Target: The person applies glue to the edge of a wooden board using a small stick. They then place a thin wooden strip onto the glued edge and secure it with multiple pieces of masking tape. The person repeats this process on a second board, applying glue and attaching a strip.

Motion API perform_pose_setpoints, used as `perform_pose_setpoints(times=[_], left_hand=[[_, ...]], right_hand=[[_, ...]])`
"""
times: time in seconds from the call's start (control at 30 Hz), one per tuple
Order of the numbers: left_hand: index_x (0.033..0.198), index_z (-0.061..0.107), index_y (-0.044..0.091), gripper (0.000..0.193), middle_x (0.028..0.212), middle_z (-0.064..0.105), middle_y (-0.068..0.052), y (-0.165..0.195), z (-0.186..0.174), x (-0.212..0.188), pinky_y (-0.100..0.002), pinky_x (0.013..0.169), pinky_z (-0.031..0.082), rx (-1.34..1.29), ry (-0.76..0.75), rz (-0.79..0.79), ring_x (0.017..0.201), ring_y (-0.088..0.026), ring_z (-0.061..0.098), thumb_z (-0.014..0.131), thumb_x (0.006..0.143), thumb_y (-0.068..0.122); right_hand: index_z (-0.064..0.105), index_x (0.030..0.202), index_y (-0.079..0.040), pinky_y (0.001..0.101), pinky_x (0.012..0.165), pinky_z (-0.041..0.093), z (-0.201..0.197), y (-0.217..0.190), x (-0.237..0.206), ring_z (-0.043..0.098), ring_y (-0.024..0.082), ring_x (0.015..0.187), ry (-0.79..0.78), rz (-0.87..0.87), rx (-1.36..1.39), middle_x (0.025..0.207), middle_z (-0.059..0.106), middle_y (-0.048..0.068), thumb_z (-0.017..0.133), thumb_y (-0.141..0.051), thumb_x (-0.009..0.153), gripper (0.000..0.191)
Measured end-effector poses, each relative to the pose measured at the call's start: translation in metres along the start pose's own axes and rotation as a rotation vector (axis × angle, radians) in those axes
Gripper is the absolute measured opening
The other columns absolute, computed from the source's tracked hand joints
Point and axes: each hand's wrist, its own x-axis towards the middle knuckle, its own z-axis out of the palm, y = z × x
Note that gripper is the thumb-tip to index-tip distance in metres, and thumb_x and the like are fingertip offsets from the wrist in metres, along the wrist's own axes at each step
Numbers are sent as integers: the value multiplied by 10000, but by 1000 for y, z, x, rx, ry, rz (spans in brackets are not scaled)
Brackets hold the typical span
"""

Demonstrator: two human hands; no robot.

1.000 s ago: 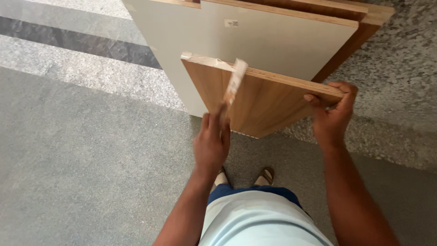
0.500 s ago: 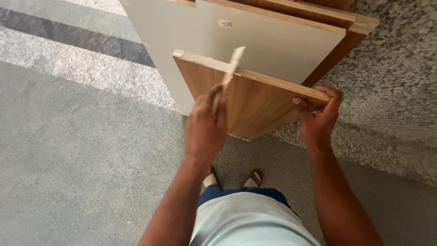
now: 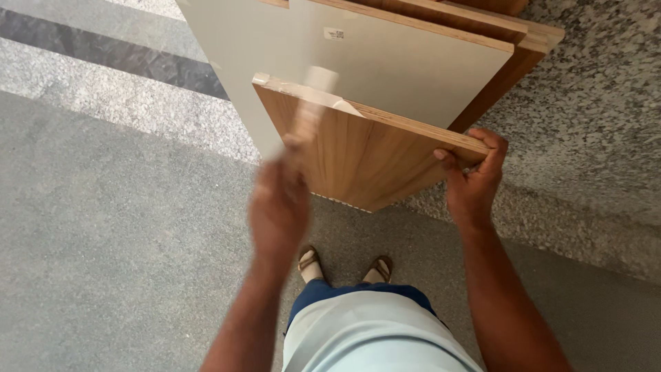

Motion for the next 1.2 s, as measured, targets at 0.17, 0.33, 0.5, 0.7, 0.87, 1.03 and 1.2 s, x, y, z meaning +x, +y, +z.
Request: perform_pose_setpoints(times=[0.17, 0.33, 0.5, 0.7, 0.87, 1.03, 1.2], left_hand=[[1419, 573, 148, 350, 976, 684, -130, 3, -12, 31, -306, 390, 556, 62, -150, -309, 534, -156, 600, 506, 1086, 229], [1394, 584, 134, 364, 1135, 720, -158, 45, 12, 11, -354, 511, 607, -110, -223, -77, 671, -213, 722, 539, 1040, 206], [1435, 553, 100, 381, 1261, 675, -180, 48, 48, 3, -454, 696, 648, -367, -64, -32, 913, -312, 761, 541, 1061, 173], [1424, 548, 116, 410, 1219, 657, -197, 39, 49, -23, -519, 649, 598, -233, -331, -89, 865, -410, 714, 589, 1022, 188], [1428, 566, 127, 426, 1125, 707, -178, 27, 8, -15, -425, 606, 629, -195, -186, -81, 826, -305, 758, 574, 1008, 197], [1425, 557, 98, 396, 1123, 723, -181, 30, -11, 26, -428, 656, 627, 22, -163, -238, 819, -295, 755, 541, 1050, 226], [1407, 537, 117, 405, 1136, 704, -160, 64, 19, 40, -446, 668, 628, -38, -372, -257, 852, -298, 747, 532, 1009, 193]], right_hand=[[373, 1450, -100, 379, 1072, 563, 2, 6, 2, 558, 228, 1305, -2, -91, -100, 1427, 450, 141, 799, -40, 1033, 599], [302, 1523, -143, 365, 1004, 562, 6, 10, 3, 535, 189, 1224, 8, -43, -36, 1312, 423, 97, 799, -92, 1023, 706], [339, 1513, -150, 353, 962, 577, 9, 10, 3, 546, 173, 1165, 9, -24, -34, 1270, 437, 73, 818, -86, 1010, 697], [377, 1453, -132, 344, 986, 603, 12, 10, 3, 595, 185, 1213, -16, 18, 34, 1339, 472, 89, 792, -59, 1006, 615], [394, 1429, -109, 324, 967, 608, 13, 14, 3, 624, 175, 1170, -21, 23, 73, 1294, 484, 86, 794, -60, 1000, 589], [404, 1418, -101, 319, 968, 608, 16, 16, 2, 627, 171, 1170, -14, 27, 72, 1317, 490, 90, 780, -41, 1009, 559], [407, 1416, -94, 319, 961, 599, 17, 16, 3, 605, 175, 1172, -18, 38, 64, 1317, 482, 90, 785, -14, 998, 569]])
